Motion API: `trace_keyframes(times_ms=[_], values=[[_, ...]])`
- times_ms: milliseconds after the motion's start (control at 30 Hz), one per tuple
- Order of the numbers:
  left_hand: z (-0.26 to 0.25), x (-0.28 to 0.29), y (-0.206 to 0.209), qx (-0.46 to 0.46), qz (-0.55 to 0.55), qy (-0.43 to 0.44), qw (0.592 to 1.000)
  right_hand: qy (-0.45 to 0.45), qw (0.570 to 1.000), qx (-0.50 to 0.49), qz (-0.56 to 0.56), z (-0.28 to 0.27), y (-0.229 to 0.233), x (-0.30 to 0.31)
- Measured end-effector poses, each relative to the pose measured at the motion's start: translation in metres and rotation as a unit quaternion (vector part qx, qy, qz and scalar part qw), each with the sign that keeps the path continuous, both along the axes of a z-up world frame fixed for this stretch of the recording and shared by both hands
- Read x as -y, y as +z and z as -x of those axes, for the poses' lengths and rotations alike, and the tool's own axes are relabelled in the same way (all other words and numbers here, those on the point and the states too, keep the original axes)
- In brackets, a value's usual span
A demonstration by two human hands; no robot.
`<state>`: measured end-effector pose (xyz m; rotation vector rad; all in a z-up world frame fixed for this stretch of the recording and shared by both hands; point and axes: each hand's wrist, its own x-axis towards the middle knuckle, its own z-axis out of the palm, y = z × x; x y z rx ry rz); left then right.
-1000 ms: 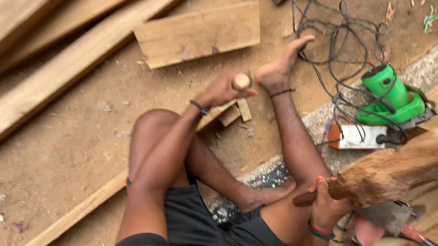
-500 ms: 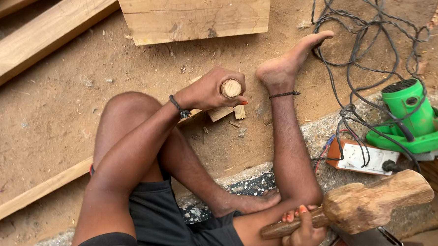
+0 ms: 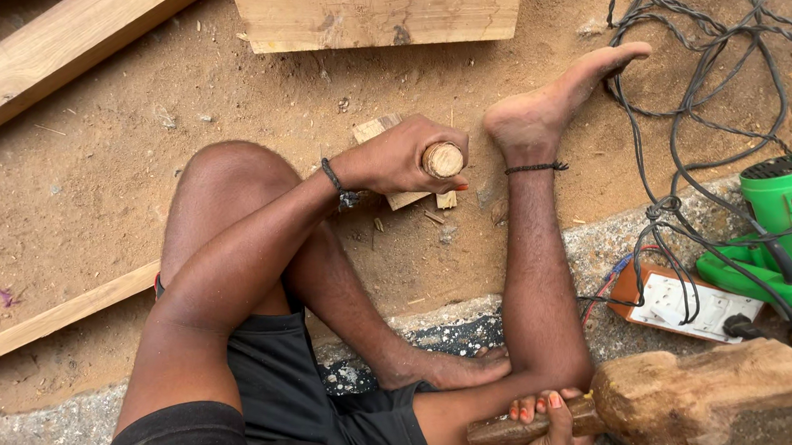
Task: The person is sitting on the floor, using a wooden mallet and a chisel to carve a small piece of wood. They repeatedly strike the chisel to shape the wood, occasionally adjusting their grip and the wood's position.
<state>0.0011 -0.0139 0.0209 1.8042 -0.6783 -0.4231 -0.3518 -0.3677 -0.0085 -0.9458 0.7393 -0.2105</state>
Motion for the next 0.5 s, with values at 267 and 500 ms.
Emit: trace_keyframes(times_ms=[267, 500], values=[[0.007, 0.013, -0.030, -0.048, -0.010, 0.075, 0.996, 0.007, 0.993, -0.048, 0.105, -0.028, 0.029, -0.032], [0.000, 0.001, -0.025, -0.052, -0.011, 0.061, 0.997, 0.005, 0.987, -0.077, 0.142, -0.041, 0.040, -0.047]])
